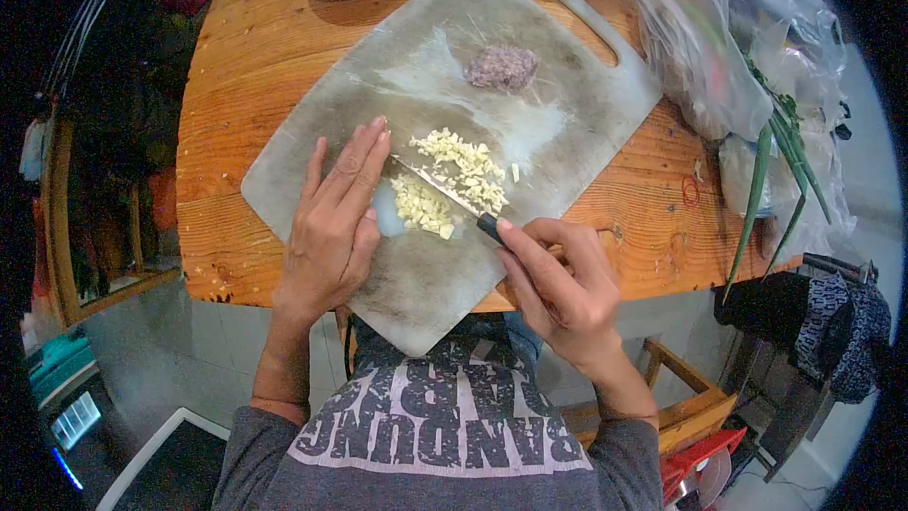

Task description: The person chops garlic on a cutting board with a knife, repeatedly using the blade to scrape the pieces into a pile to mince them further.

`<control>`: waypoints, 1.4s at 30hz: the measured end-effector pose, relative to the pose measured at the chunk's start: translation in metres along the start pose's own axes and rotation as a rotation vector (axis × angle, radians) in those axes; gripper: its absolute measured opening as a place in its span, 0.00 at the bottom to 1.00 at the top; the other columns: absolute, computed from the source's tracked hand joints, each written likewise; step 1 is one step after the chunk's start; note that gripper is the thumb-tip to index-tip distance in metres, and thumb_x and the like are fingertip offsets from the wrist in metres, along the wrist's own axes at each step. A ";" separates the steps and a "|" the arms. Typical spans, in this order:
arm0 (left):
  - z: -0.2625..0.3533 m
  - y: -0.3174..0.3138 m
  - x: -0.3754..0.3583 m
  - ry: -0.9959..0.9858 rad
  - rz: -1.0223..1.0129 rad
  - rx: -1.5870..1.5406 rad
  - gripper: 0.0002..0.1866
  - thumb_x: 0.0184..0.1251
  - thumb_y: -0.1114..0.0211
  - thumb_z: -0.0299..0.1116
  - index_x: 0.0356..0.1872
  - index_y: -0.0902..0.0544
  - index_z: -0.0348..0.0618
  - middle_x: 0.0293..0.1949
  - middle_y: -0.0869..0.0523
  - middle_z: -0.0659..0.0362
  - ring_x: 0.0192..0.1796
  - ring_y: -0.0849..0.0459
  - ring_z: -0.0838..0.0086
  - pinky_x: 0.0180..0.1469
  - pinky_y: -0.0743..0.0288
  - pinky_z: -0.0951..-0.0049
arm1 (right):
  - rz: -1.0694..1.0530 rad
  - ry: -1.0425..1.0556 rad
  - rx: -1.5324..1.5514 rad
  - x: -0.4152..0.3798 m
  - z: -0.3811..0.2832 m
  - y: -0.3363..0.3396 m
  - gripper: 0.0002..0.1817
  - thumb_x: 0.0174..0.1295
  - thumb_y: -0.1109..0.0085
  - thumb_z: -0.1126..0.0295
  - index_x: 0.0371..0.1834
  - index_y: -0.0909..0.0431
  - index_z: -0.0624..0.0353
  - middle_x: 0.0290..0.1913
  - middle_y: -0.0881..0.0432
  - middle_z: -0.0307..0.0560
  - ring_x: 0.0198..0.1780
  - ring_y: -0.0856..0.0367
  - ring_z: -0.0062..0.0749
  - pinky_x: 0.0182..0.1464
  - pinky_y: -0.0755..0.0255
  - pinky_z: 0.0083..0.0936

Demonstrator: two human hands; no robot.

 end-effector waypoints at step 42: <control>-0.004 -0.001 -0.003 0.011 0.063 0.070 0.38 0.62 0.46 0.22 0.77 0.39 0.28 0.79 0.36 0.44 0.80 0.38 0.51 0.82 0.53 0.44 | -0.077 0.026 -0.088 0.008 0.004 -0.009 0.30 0.49 0.36 0.87 0.59 0.13 0.57 0.37 0.23 0.46 0.38 0.26 0.38 0.40 0.31 0.30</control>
Point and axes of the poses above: each hand's wrist, its own x-axis towards the middle knuckle, its own y-axis out of the back of the hand, z = x × y, the point moved 7 cm from there along x, towards the middle knuckle
